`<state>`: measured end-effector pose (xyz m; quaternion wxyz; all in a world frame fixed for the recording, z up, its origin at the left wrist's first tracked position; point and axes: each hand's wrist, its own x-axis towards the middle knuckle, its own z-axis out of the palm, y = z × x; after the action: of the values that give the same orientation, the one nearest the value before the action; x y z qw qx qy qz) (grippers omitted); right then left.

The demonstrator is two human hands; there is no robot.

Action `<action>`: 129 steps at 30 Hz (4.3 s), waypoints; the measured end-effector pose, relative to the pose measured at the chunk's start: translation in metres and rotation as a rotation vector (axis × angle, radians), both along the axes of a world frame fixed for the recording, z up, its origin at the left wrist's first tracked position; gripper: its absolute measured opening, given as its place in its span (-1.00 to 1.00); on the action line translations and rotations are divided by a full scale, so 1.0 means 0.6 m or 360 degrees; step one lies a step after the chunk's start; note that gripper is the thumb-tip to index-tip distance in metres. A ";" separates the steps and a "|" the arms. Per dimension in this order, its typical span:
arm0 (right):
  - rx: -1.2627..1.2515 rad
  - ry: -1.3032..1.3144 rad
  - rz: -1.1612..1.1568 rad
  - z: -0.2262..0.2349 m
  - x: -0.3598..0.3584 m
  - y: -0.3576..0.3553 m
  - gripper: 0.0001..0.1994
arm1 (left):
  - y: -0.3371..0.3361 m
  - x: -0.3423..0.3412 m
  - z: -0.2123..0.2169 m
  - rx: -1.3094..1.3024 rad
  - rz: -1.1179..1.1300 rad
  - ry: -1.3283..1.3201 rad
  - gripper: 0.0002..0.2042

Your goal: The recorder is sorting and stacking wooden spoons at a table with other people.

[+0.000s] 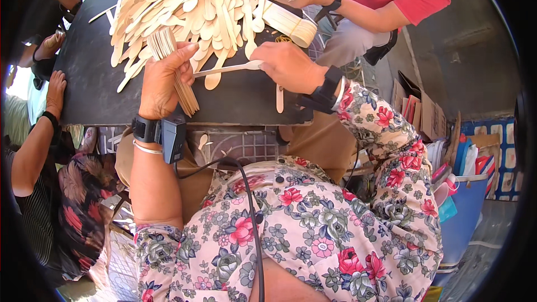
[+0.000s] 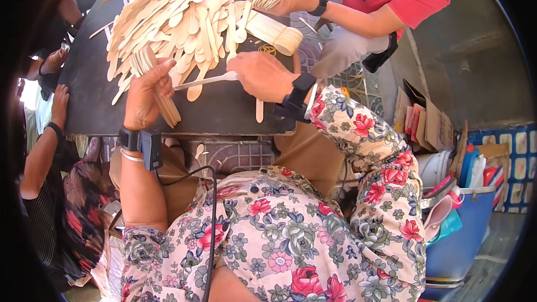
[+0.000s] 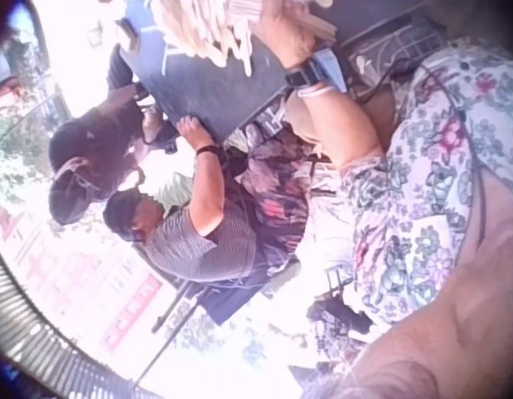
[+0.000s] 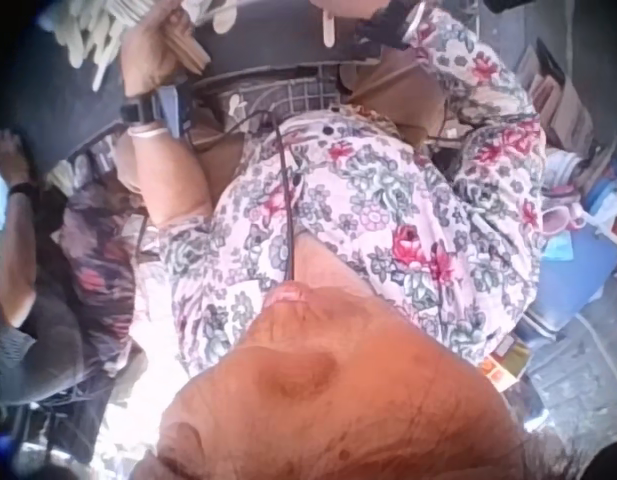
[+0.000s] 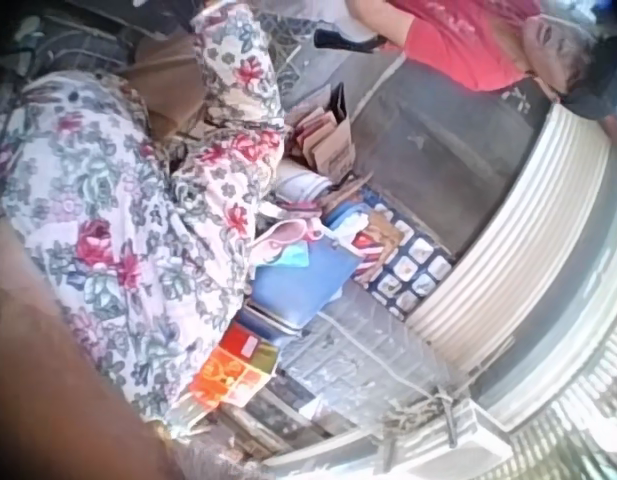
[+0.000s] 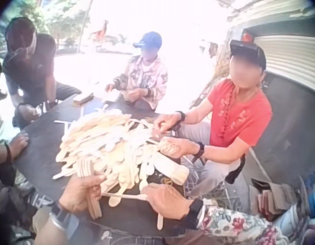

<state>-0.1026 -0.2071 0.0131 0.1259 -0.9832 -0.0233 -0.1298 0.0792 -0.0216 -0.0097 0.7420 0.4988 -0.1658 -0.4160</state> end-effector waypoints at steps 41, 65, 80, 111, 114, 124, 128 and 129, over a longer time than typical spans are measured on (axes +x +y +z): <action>0.2242 0.0096 -0.0063 0.083 0.056 0.098 -0.67 | 0.041 -0.061 0.057 0.0122 -0.0435 -0.0138 -0.77; 0.0014 -0.0028 -0.0690 0.009 0.030 0.004 -0.76 | 0.030 -0.045 0.018 -0.0129 -0.0092 0.0356 -0.89; 0.0755 0.0367 -0.1110 -0.022 0.059 -0.023 -0.86 | 0.014 -0.041 0.014 -0.0025 0.0030 0.0205 -0.88; 0.2278 0.0035 -0.0124 0.078 0.045 0.071 -0.83 | 0.037 -0.062 0.063 0.0136 -0.0587 -0.0045 -0.70; 0.2260 0.0023 -0.0135 0.081 0.045 0.070 -0.82 | 0.034 -0.063 0.070 0.0012 -0.0635 0.0075 -0.69; 0.2151 -0.0100 0.0009 0.053 0.058 0.061 -0.77 | 0.031 -0.067 0.049 -0.0068 -0.0606 0.0147 -0.68; 0.1844 -0.0096 -0.0463 0.033 0.058 0.022 -0.81 | 0.027 -0.062 0.038 -0.0035 -0.0531 0.0242 -0.81; 0.1597 -0.0106 -0.0654 0.024 0.061 0.001 -0.81 | 0.024 -0.062 0.041 -0.0068 -0.0364 0.0275 -0.82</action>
<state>-0.0663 -0.2066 0.0274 0.5510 -0.7821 0.2304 -0.1780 0.0420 -0.0073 0.0148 0.7117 0.4232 -0.1659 -0.5357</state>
